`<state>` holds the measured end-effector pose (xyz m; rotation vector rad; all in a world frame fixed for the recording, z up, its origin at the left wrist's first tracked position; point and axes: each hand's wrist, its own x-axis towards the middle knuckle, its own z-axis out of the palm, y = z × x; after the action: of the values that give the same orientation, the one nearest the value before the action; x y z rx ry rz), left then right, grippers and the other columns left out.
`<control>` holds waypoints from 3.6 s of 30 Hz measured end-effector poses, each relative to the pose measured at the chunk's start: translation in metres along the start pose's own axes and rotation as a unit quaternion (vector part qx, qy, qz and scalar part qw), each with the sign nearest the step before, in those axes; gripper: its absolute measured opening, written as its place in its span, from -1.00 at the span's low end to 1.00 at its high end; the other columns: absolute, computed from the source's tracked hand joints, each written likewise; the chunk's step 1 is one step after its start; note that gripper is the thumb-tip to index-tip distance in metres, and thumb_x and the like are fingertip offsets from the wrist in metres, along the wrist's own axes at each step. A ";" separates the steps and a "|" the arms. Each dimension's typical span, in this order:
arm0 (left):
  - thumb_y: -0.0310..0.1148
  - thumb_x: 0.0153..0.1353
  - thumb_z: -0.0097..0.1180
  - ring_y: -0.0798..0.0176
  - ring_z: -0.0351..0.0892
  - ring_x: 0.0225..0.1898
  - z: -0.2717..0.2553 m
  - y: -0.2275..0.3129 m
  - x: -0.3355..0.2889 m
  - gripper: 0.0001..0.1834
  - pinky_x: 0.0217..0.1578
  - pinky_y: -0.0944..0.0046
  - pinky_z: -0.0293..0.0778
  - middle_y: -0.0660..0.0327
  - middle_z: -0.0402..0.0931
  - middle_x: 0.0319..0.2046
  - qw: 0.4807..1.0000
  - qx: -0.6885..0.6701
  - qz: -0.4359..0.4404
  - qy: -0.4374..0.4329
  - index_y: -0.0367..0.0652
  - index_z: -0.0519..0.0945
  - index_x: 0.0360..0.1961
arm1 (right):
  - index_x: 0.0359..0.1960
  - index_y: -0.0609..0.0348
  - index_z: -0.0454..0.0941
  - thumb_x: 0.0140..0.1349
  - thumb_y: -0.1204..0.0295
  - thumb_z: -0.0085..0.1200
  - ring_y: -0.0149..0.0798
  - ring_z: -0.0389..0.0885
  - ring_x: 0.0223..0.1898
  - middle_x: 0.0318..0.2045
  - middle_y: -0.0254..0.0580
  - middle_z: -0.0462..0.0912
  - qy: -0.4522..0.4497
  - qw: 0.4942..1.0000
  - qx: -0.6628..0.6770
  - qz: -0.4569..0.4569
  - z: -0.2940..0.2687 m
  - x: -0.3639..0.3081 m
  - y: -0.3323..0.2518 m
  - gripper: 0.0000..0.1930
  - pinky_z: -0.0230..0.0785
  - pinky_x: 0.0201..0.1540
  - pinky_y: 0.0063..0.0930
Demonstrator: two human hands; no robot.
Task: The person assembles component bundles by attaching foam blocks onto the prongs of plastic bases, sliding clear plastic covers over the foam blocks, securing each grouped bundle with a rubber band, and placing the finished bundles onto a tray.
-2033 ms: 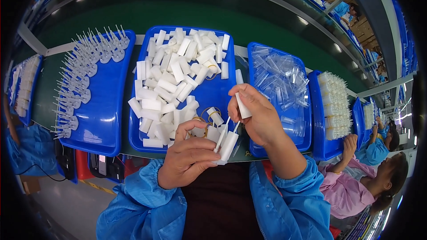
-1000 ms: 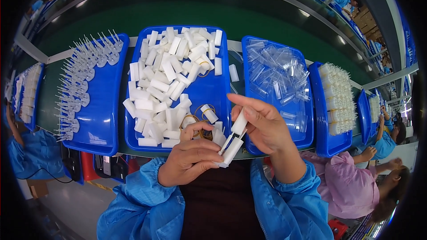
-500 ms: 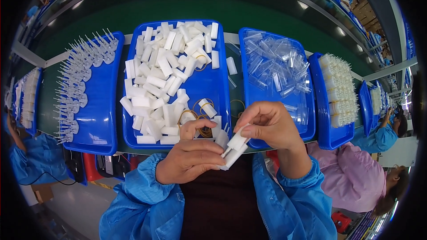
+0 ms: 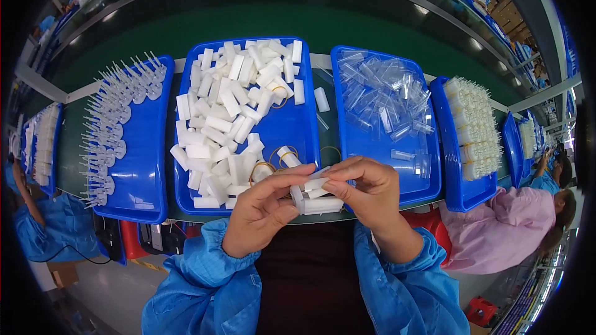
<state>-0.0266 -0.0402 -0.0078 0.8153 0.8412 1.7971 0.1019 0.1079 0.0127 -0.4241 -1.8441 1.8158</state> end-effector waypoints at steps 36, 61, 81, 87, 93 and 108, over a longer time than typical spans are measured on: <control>-0.55 0.04 0.18 0.07 0.31 0.09 0.029 -0.029 0.039 -0.66 0.09 0.18 0.23 -0.11 0.25 0.12 0.961 0.261 -0.026 -0.083 -0.15 0.23 -0.28 | -0.28 0.11 0.64 -0.09 0.53 0.25 -0.19 0.55 -0.38 -0.37 -0.20 0.62 0.160 0.848 -0.475 -0.170 -0.103 -0.029 0.002 -0.74 0.38 -0.28 -0.42; -0.49 0.07 0.15 0.05 0.26 0.09 0.035 -0.012 0.038 -0.76 0.07 0.16 0.23 -0.03 0.16 0.17 0.907 0.418 -0.008 0.043 -0.21 0.50 -0.19 | 0.12 0.25 0.24 0.21 0.62 -0.01 -0.47 0.49 -0.24 -0.21 -0.19 0.50 0.123 0.979 0.156 -0.052 -0.033 -0.018 0.004 -0.58 0.38 -0.17 -0.62; -0.38 0.14 0.14 0.05 0.25 0.11 0.033 -0.015 0.038 -0.78 0.06 0.16 0.22 -0.04 0.20 0.13 0.910 0.406 0.013 0.079 -0.21 0.49 -0.20 | -0.07 0.28 0.41 0.20 0.51 0.06 -0.28 0.57 -0.16 -0.21 -0.02 0.58 0.093 0.950 0.293 0.044 -0.018 -0.015 0.018 -0.73 0.39 -0.03 -0.40; -0.38 0.18 0.10 0.12 0.31 0.03 0.034 -0.016 0.038 -0.81 0.03 0.20 0.26 -0.02 0.20 0.11 0.924 0.374 0.018 0.077 -0.21 0.48 -0.21 | -0.08 0.29 0.41 0.22 0.55 0.04 -0.29 0.59 -0.17 -0.18 -0.06 0.59 0.090 0.951 0.294 0.020 -0.016 -0.018 0.022 -0.76 0.42 -0.07 -0.47; -0.37 0.24 0.03 0.20 0.34 -0.05 0.037 -0.019 0.039 -0.86 -0.02 0.22 0.29 -0.01 0.21 0.08 0.921 0.375 0.038 0.102 -0.20 0.47 -0.25 | -0.10 0.31 0.42 0.20 0.60 0.04 -0.30 0.59 -0.14 -0.17 -0.07 0.59 0.096 0.956 0.277 -0.019 -0.011 -0.019 0.025 -0.77 0.45 -0.06 -0.48; -0.38 0.26 -0.03 0.18 0.34 -0.07 0.036 -0.017 0.038 -0.86 -0.03 0.24 0.26 -0.04 0.24 0.02 0.896 0.432 0.046 0.099 -0.24 0.46 -0.29 | -0.05 0.35 0.42 0.19 0.58 0.06 -0.30 0.59 -0.13 -0.17 -0.09 0.56 0.104 0.983 0.149 0.000 -0.014 -0.015 0.020 -0.72 0.45 -0.09 -0.55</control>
<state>-0.0010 0.0074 0.0035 1.2428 1.8232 1.5663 0.1195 0.1120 -0.0094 -0.4809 -1.4068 1.9276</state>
